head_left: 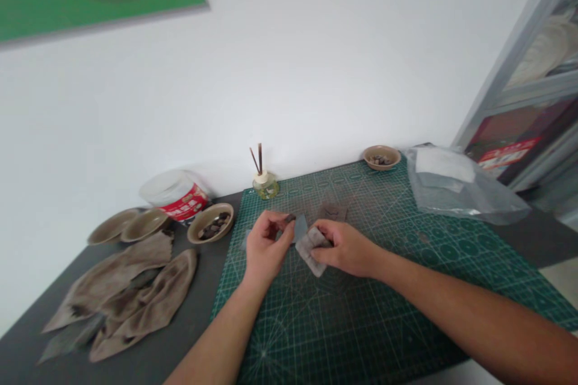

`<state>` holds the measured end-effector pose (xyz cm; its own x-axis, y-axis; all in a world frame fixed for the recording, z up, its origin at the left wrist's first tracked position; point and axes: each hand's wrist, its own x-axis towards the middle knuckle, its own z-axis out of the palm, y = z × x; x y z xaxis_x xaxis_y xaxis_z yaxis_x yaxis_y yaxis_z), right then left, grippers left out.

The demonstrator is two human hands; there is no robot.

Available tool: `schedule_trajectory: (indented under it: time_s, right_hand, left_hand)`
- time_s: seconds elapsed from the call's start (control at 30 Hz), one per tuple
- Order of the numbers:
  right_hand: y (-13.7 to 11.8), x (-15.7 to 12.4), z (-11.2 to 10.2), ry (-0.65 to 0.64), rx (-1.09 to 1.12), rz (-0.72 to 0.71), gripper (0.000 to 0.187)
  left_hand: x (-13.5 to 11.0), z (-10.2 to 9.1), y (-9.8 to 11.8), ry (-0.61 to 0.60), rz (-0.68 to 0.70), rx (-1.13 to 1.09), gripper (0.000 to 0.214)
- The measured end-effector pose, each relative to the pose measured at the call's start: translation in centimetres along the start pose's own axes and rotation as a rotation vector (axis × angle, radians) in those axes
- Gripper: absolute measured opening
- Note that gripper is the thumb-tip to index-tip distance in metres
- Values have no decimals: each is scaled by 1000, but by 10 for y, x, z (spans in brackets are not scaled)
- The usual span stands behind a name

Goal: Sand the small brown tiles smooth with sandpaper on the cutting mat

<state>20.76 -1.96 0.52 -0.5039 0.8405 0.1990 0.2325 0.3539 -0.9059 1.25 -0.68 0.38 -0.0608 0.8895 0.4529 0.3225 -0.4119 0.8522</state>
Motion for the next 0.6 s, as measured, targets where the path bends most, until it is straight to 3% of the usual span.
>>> schedule_trajectory:
  time_s: [0.07, 0.13, 0.2, 0.3, 0.37, 0.5, 0.6]
  right_hand:
    - [0, -8, 2, -135, -103, 10, 5]
    - [4, -15, 4, -171, -293, 12, 7]
    - [7, -21, 5, -94, -489, -20, 13]
    - [6, -27, 1, 89, -613, -83, 43]
    - [1, -32, -3, 121, -478, -98, 52]
    - [-5, -46, -5, -9, -37, -68, 31]
    - [-2, -57, -2, 34, 21, -41, 20]
  left_hand:
    - [4, -4, 2, 10, -24, -18, 15]
    - [7, -8, 8, -22, -59, -33, 16]
    - [7, -11, 15, -103, -84, -23, 15]
    - [-2, -13, 29, -229, -72, 46, 13]
    - [-14, -11, 36, -304, -49, 104, 10]
    - [-44, -2, 44, -412, -14, 188, 4]
    - [-61, 5, 46, -439, 10, 172, 7]
